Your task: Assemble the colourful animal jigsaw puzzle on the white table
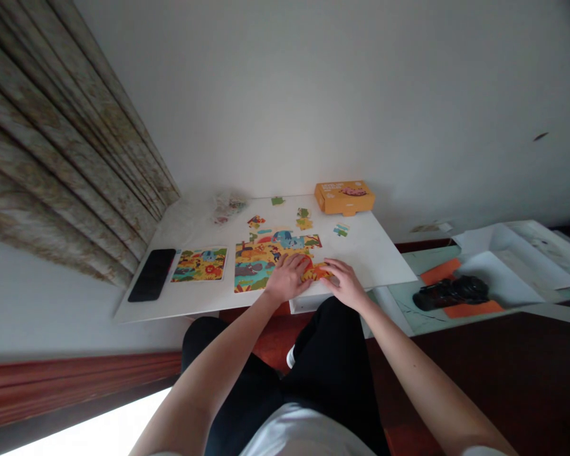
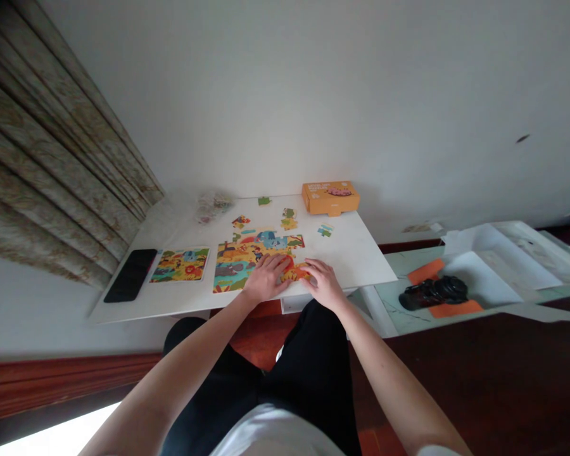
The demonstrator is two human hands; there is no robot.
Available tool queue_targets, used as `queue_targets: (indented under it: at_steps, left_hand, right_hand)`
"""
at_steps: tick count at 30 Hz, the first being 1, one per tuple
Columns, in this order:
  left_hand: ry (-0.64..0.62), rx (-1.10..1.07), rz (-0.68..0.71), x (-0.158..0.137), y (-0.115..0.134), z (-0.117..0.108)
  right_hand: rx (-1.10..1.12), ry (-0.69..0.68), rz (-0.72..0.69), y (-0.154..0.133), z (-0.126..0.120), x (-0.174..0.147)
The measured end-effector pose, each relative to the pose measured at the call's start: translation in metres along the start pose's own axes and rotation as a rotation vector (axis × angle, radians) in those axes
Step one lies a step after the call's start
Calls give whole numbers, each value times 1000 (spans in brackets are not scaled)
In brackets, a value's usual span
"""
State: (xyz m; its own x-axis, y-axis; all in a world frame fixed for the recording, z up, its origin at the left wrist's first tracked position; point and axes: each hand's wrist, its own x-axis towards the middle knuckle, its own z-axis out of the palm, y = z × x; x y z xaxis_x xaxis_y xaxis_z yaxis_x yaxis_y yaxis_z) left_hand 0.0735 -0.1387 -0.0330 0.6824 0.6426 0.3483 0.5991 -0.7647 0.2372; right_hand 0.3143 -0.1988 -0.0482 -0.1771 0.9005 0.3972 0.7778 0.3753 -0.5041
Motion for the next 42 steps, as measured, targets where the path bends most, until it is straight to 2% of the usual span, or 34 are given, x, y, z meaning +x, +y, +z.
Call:
queue_targets:
  at_steps: [5,8,13,19,24,27,31,34,38,42]
  left_hand:
    - [-49,-79,198,1,-1,1]
    - [-90,-100,241,2,-2,2]
    - [-100,-101,230,2,-3,1]
    - [-107,-100,216,2,-2,-1]
    - [-56,-48,72,0,1,-2]
    - [-50,-17,39,-1,1,-2]
    - [-65,-15,39,0,2,-3]
    - [-69,-20,37,1,2,-4]
    - [-72,-20,31,1,2,-3]
    - [-59,-18,33,0,0,0]
  right_hand:
    - [11,80,28,-5,6,-15]
    - [31,101,46,-7,7,-20]
    - [68,99,89,-11,6,-24]
    - [54,61,70,-4,3,-20]
    - [-5,-69,35,10,-2,1]
    - [17,-157,5,15,-8,11]
    - [52,-141,13,20,-15,15]
    - [54,-66,129,26,-15,17]
    - [97,-15,395,33,-14,29]
    - [401,-63,612,31,-16,41]
